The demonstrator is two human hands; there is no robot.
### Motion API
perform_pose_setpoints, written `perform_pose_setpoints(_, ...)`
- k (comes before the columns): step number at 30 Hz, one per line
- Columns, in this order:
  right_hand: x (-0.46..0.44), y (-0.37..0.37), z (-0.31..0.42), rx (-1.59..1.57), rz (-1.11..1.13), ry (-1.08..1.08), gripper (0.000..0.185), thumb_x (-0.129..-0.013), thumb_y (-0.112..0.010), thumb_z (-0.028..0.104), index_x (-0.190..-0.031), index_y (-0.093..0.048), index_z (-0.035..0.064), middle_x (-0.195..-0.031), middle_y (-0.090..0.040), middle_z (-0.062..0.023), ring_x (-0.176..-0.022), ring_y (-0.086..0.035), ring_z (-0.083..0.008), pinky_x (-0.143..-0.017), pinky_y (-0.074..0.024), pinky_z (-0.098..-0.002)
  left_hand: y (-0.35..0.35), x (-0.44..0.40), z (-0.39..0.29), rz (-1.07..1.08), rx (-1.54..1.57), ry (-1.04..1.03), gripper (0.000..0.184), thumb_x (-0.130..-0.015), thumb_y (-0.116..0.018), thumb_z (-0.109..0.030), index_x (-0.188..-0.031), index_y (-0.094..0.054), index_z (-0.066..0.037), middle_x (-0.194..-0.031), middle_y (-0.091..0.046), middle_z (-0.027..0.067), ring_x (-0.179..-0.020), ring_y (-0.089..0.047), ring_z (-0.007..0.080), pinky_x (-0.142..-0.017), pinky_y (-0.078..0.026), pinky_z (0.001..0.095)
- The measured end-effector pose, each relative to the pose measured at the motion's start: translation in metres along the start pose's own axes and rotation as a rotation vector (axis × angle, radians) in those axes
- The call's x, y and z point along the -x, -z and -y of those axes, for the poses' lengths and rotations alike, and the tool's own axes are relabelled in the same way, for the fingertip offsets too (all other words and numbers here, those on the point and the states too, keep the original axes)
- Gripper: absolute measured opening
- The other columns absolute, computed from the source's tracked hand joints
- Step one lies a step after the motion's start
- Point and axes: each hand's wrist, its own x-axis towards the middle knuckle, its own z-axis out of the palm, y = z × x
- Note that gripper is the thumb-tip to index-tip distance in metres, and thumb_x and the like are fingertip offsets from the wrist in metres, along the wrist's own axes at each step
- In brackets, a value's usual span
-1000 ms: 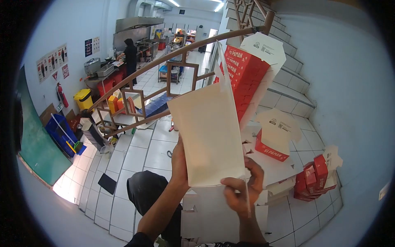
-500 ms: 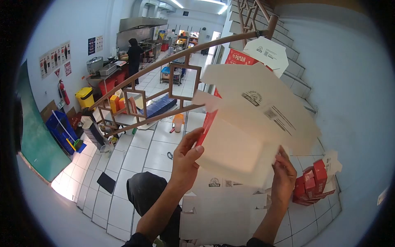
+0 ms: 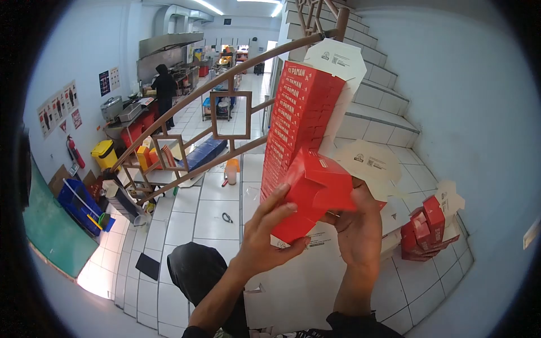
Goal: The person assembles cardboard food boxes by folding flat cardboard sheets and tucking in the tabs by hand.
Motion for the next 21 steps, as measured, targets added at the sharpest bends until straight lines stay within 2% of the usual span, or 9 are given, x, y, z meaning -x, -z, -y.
perform_pose_setpoints(4,0.003,0.0,-0.01,0.275,-0.074,0.02,0.035,-0.085,-0.05,0.012,-0.116,-0.047,-0.0033,-0.111,-0.059,-0.015,-0.098,-0.06,-0.0212,-0.075,-0.0537,-0.0325,0.006,-0.001,-0.004,-0.097,0.312,0.129,0.065,-0.077,-0.07,-0.013,-0.134,-0.038,-0.006,-0.137,-0.036,0.0185,-0.121,-0.047,0.0325,-0.098,-0.042,0.0397)
perform_pose_setpoints(7,0.011,0.002,-0.022,0.392,-0.084,0.034,0.029,-0.08,-0.054,0.001,-0.109,-0.052,-0.0034,-0.106,-0.06,-0.012,-0.093,-0.059,-0.0186,-0.077,-0.0524,-0.0316,0.014,-0.004,-0.008,-0.117,0.521,0.405,0.05,-0.086,-0.061,-0.014,-0.132,-0.043,-0.005,-0.137,-0.034,0.0176,-0.117,-0.049,0.0292,-0.097,-0.041,0.0374)
perform_pose_setpoints(10,0.019,-0.008,-0.022,0.614,-0.042,-0.017,0.034,-0.078,-0.056,-0.004,-0.112,-0.054,-0.0029,-0.103,-0.059,-0.0106,-0.089,-0.058,-0.0173,-0.077,-0.0508,-0.0309,0.016,-0.007,-0.006,-0.114,0.201,0.317,0.034,-0.09,-0.056,-0.014,-0.122,-0.053,-0.003,-0.132,-0.04,0.0171,-0.111,-0.052,0.0263,-0.091,-0.047,0.0355)
perform_pose_setpoints(11,0.021,-0.018,-0.02,0.538,-0.083,-0.036,0.032,-0.079,-0.059,-0.002,-0.111,-0.056,-0.0017,-0.097,-0.06,-0.0084,-0.086,-0.057,-0.016,-0.076,-0.049,-0.0294,0.016,-0.006,-0.005,-0.133,0.181,0.337,0.03,-0.091,-0.056,-0.014,-0.118,-0.055,-0.002,-0.13,-0.042,0.0168,-0.11,-0.053,0.0256,-0.088,-0.048,0.0345)
perform_pose_setpoints(13,0.023,-0.014,-0.026,0.697,-0.031,0.057,0.026,-0.082,-0.061,0.002,-0.107,-0.058,-0.0026,-0.094,-0.061,-0.0066,-0.085,-0.057,-0.0144,-0.076,-0.0481,-0.0282,0.017,-0.004,-0.004,-0.172,0.146,0.377,0.024,-0.092,-0.055,-0.013,-0.111,-0.06,-0.001,-0.126,-0.045,0.0162,-0.107,-0.055,0.0241,-0.083,-0.052,0.0325)
perform_pose_setpoints(16,0.025,-0.002,-0.04,0.732,0.03,0.198,0.021,-0.085,-0.062,0.006,-0.103,-0.06,-0.0032,-0.092,-0.062,-0.0049,-0.083,-0.057,-0.012,-0.075,-0.0471,-0.0267,0.018,-0.002,-0.001,-0.162,0.123,0.374,0.022,-0.095,-0.05,-0.016,-0.109,-0.059,-0.002,-0.128,-0.044,0.0157,-0.107,-0.056,0.0207,-0.069,-0.055,0.0246)
perform_pose_setpoints(17,0.025,-0.001,-0.043,0.709,0.049,0.243,0.02,-0.086,-0.063,0.007,-0.102,-0.061,-0.0033,-0.091,-0.062,-0.0045,-0.083,-0.057,-0.0111,-0.075,-0.0468,-0.0263,0.018,-0.002,-0.001,-0.161,0.171,0.413,0.023,-0.092,-0.053,-0.014,-0.111,-0.058,-0.002,-0.129,-0.044,0.0162,-0.108,-0.055,0.0225,-0.072,-0.054,0.027)
perform_pose_setpoints(20,0.016,-0.014,-0.026,0.77,0.124,0.134,0.022,-0.087,-0.061,0.005,-0.107,-0.06,-0.0042,-0.096,-0.063,-0.0056,-0.084,-0.057,-0.0098,-0.074,-0.0461,-0.0253,0.012,-0.001,-0.001,-0.142,0.273,0.463,0.038,-0.086,-0.06,-0.009,-0.122,-0.05,-0.002,-0.133,-0.04,0.0179,-0.113,-0.052,0.0269,-0.081,-0.051,0.0322)
perform_pose_setpoints(21,0.012,-0.011,-0.038,0.708,0.135,0.287,0.021,-0.088,-0.058,0.003,-0.108,-0.06,-0.0048,-0.095,-0.063,-0.0052,-0.083,-0.057,-0.0096,-0.072,-0.0453,-0.0238,0.008,-0.001,0.0,-0.129,0.276,0.434,0.046,-0.085,-0.061,-0.009,-0.128,-0.045,-0.002,-0.136,-0.038,0.0188,-0.116,-0.049,0.0277,-0.083,-0.05,0.0324)
